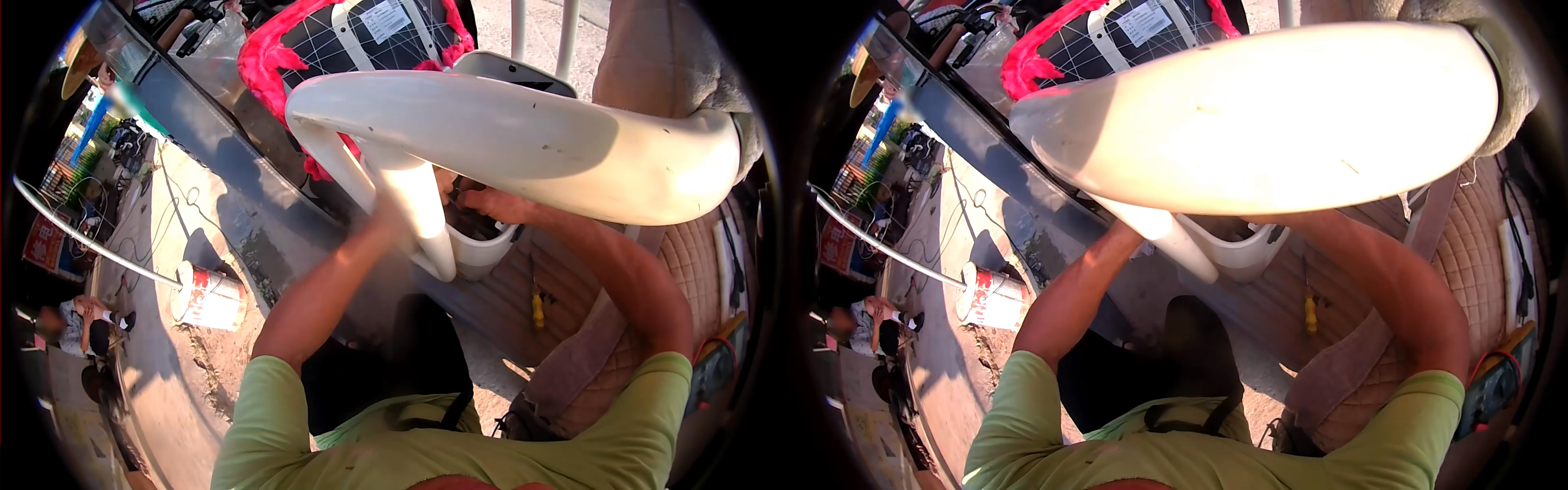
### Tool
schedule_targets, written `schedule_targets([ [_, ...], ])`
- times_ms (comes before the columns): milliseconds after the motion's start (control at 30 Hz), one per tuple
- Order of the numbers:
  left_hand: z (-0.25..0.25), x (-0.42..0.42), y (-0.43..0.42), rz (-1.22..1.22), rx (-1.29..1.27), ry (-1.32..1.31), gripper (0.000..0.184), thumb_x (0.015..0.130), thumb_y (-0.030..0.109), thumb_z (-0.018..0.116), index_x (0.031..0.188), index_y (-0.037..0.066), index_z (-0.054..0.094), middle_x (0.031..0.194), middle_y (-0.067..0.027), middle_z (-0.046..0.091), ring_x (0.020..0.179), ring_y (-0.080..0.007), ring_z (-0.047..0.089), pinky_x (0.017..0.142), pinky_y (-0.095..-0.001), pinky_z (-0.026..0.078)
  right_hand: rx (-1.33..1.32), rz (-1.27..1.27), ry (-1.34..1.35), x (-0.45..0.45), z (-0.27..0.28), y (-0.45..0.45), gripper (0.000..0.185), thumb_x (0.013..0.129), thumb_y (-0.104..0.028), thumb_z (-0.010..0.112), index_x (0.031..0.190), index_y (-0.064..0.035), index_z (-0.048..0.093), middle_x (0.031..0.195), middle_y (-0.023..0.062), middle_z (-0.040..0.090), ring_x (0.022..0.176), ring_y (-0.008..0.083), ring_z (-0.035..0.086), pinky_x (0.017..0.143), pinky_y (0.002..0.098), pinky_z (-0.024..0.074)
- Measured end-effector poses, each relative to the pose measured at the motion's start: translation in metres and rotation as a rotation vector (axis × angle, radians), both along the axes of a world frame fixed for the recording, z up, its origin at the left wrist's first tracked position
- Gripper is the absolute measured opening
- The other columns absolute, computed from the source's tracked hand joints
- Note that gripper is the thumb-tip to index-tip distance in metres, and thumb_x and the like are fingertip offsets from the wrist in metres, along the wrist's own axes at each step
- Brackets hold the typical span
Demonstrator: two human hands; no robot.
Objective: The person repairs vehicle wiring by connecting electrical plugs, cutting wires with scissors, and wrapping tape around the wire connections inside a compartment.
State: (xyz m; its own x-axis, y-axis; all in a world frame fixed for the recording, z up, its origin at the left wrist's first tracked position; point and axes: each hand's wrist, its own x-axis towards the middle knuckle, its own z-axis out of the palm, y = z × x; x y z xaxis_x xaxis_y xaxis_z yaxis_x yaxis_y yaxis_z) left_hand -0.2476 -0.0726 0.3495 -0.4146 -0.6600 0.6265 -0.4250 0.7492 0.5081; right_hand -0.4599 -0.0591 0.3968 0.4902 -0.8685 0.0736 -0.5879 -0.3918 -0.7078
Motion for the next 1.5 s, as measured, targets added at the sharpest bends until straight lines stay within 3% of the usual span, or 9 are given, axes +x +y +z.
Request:
schedule_targets([
  [67,0.001,0.001,0.001,-0.016,0.04,0.014,0.017,0.089,0.019,0.072,0.098,0.004,0.07,0.084,-0.0118,0.067,0.077,-0.0248,0.065,0.07,-0.0388,0.051,-0.282,-0.121,0.017,0.019,0.012,0.026,0.021,0.086,-0.022,0.072,0.101,-0.0073,0.075,0.099,0.0079,0.075,0.09,0.0202,0.066,0.086,0.0363,0.0518],
  [200,-0.004,0.0,0.003,-0.168,0.316,0.187,0.021,0.089,0.021,0.073,0.1,0.004,0.07,0.088,-0.0124,0.07,0.08,-0.0254,0.068,0.072,-0.0387,0.053,0.139,-0.083,-0.068,0.005,0.007,0.006,0.022,0.086,-0.02,0.074,0.101,-0.0029,0.073,0.087,0.0065,0.072,0.077,0.0155,0.065,0.073,0.0318,0.0527],
  [267,0.0,-0.001,0.005,-0.011,0.142,0.008,0.03,0.084,0.025,0.075,0.103,0.003,0.069,0.096,-0.0165,0.071,0.09,-0.0321,0.07,0.077,-0.0407,0.053,0.328,-0.025,-0.189,-0.002,-0.009,-0.01,0.021,0.086,-0.016,0.075,0.098,0.0,0.071,0.078,0.0029,0.069,0.07,0.0119,0.064,0.065,0.0286,0.0515],
  [300,0.013,-0.002,0.016,-0.183,0.368,0.233,0.033,0.082,0.028,0.074,0.103,0.004,0.069,0.097,-0.0177,0.069,0.091,-0.0359,0.069,0.079,-0.0436,0.053,0.198,0.017,-0.154,-0.01,-0.041,-0.027,0.017,0.086,-0.013,0.073,0.095,0.0,0.069,0.073,0.0015,0.066,0.067,0.0109,0.062,0.062,0.0282,0.0497],
  [433,0.004,-0.001,0.021,0.018,0.137,-0.002,0.022,0.09,0.025,0.064,0.095,0.004,0.063,0.092,-0.0178,0.065,0.09,-0.0406,0.065,0.075,-0.0486,0.052,0.16,0.094,-0.287,-0.002,-0.017,-0.014,0.02,0.088,-0.021,0.07,0.09,-0.0022,0.065,0.07,0.0021,0.062,0.066,0.0112,0.059,0.059,0.0304,0.0473],
  [600,-0.003,0.0,0.015,0.036,0.124,-0.19,0.022,0.086,0.024,0.065,0.096,0.005,0.059,0.094,-0.0174,0.061,0.089,-0.0434,0.064,0.074,-0.0523,0.051,0.196,0.037,-0.254,-0.011,-0.027,-0.017,0.019,0.089,-0.02,0.069,0.091,-0.0024,0.063,0.075,0.0022,0.062,0.067,0.0111,0.059,0.057,0.0293,0.0469],
  [1033,0.002,0.005,0.024,-0.054,0.095,-0.045,0.021,0.094,0.026,0.059,0.099,0.005,0.062,0.102,-0.0154,0.064,0.094,-0.0401,0.065,0.078,-0.0477,0.052,0.246,0.103,-0.288,-0.025,-0.047,-0.03,0.019,0.096,-0.021,0.067,0.098,-0.0033,0.064,0.08,0.0025,0.063,0.065,0.0102,0.059,0.057,0.0277,0.047],
  [1300,0.005,-0.004,0.024,0.107,0.153,-0.154,0.025,0.091,0.027,0.059,0.093,0.002,0.058,0.093,-0.021,0.068,0.086,-0.0429,0.067,0.073,-0.0521,0.052,-0.055,0.148,-0.245,-0.029,-0.06,-0.035,0.023,0.097,-0.025,0.067,0.098,-0.0021,0.063,0.081,0.0022,0.062,0.068,0.011,0.056,0.061,0.0306,0.0471],
  [1500,0.002,-0.008,0.018,0.143,0.162,-0.226,0.025,0.089,0.026,0.059,0.09,0.001,0.058,0.089,-0.0233,0.07,0.085,-0.0449,0.068,0.073,-0.0532,0.053,0.115,0.066,-0.154,-0.019,-0.032,-0.021,0.031,0.097,-0.032,0.065,0.097,-0.0012,0.063,0.084,0.0043,0.063,0.072,0.0119,0.056,0.064,0.0316,0.0479],
])
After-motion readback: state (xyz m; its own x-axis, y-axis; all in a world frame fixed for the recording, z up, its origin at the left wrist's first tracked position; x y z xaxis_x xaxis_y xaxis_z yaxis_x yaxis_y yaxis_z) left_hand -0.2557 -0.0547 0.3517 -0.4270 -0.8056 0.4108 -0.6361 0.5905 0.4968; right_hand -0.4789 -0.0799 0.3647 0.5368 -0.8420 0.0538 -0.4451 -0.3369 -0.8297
